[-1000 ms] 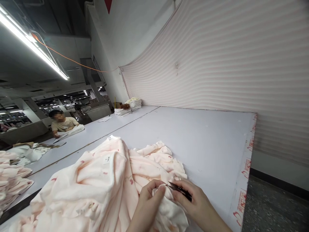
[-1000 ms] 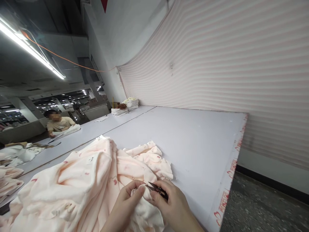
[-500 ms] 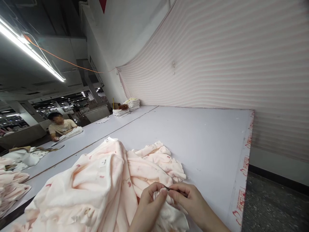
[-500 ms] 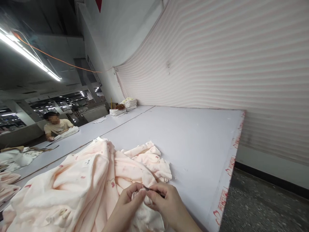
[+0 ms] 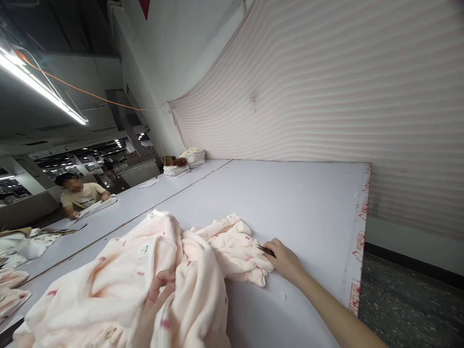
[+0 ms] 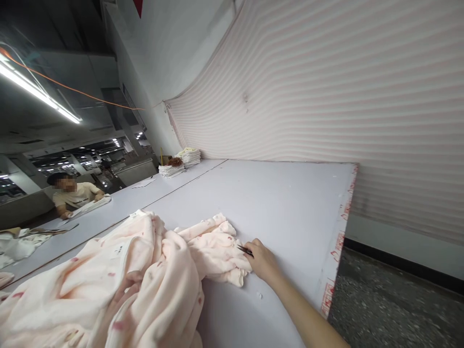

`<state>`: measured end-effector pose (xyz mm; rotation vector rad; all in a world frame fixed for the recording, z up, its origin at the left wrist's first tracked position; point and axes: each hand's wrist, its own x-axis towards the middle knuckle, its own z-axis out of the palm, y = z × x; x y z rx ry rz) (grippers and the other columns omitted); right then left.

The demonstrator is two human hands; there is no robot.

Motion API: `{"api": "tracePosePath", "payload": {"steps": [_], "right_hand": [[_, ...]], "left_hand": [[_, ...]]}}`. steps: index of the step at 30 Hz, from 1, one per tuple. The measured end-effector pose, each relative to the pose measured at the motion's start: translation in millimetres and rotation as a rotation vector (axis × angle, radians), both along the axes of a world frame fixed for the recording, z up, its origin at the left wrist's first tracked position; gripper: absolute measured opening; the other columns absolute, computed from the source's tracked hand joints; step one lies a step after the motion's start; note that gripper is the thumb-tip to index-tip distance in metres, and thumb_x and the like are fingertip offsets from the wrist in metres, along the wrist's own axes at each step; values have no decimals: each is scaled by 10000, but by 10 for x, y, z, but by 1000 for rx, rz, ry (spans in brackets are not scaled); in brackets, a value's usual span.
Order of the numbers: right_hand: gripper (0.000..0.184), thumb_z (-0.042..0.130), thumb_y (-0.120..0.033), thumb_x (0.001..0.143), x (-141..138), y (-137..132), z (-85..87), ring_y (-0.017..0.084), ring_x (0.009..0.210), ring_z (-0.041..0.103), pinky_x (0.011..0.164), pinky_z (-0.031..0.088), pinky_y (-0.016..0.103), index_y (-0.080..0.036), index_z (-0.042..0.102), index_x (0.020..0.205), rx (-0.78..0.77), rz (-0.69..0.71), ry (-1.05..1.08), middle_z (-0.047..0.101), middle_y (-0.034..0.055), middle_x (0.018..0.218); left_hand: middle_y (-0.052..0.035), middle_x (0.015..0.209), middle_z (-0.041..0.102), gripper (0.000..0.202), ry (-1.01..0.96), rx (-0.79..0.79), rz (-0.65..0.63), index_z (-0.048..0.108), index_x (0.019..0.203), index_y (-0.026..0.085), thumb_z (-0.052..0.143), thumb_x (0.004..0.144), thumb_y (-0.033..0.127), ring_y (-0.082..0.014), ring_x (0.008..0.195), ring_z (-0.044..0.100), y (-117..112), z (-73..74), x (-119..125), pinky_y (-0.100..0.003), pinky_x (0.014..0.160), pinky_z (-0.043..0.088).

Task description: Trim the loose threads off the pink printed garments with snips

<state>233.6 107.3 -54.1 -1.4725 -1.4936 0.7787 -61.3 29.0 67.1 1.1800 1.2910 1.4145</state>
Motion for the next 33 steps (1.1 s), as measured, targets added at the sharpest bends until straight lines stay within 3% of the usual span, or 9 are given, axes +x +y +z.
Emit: {"api": "tracePosePath", "payload": {"steps": [2,5,8,12,16,19,23,27,33], "right_hand": [[105,510,-277,751,20,-13,93,166,723,516,668,394,263,-207,585,724,15,18,72,548,-1,774],[209,429,-373,826,26,-151,296,146,658,492,600,403,237,-203,515,741,12,47,199,510,-21,703],[267,449,-449,828,-71,-383,531,132,636,479,567,406,215,-201,505,747,6,112,316,503,-29,697],[279,540,-460,806,-305,-698,737,136,667,484,603,404,217,-189,577,753,-21,260,524,518,-22,698],[295,558,-448,807,-447,-881,713,184,845,536,746,432,263,-213,645,962,-114,258,657,600,20,876],[309,607,-383,781,-471,-916,672,189,939,528,833,418,278,-228,622,1049,-133,296,717,596,24,957],[159,604,-335,779,-532,-889,714,142,748,514,698,426,234,-188,617,840,-97,281,683,553,-8,769],[151,561,-335,800,-645,-886,758,110,628,448,582,398,204,-185,565,780,-81,234,642,495,-32,693],[206,499,-392,829,-608,-926,754,146,655,499,594,422,223,-194,547,797,61,137,460,538,-3,710]], "left_hand": [[34,613,564,272,172,20,-82,596,695,190,741,589,394,-133,586,516,-55,49,-11,-209,575,422],[2,680,627,126,513,-10,-347,666,761,197,673,665,278,-161,688,571,-180,58,246,-223,683,436],[-13,834,663,393,686,-27,-453,609,1104,244,608,711,246,-178,765,591,-219,18,625,-260,766,436],[-20,986,639,611,710,-49,-394,423,1312,270,602,727,282,-191,861,578,-136,-6,926,-293,823,423],[9,860,640,402,710,-50,-345,527,1159,257,527,756,246,-162,755,578,-98,-29,982,-252,698,425],[9,812,632,352,674,-33,-284,496,1126,239,479,774,249,-154,663,563,-128,-110,968,-246,611,409],[-11,873,628,253,649,67,-228,473,979,225,520,731,239,-172,736,583,-188,-261,944,-271,678,421],[14,742,602,273,714,-6,-183,466,835,214,643,628,228,-180,679,556,-202,-362,976,-266,630,400],[22,658,552,59,648,86,-50,523,785,200,469,773,223,-124,501,443,-218,-339,1010,-233,517,342]]}}
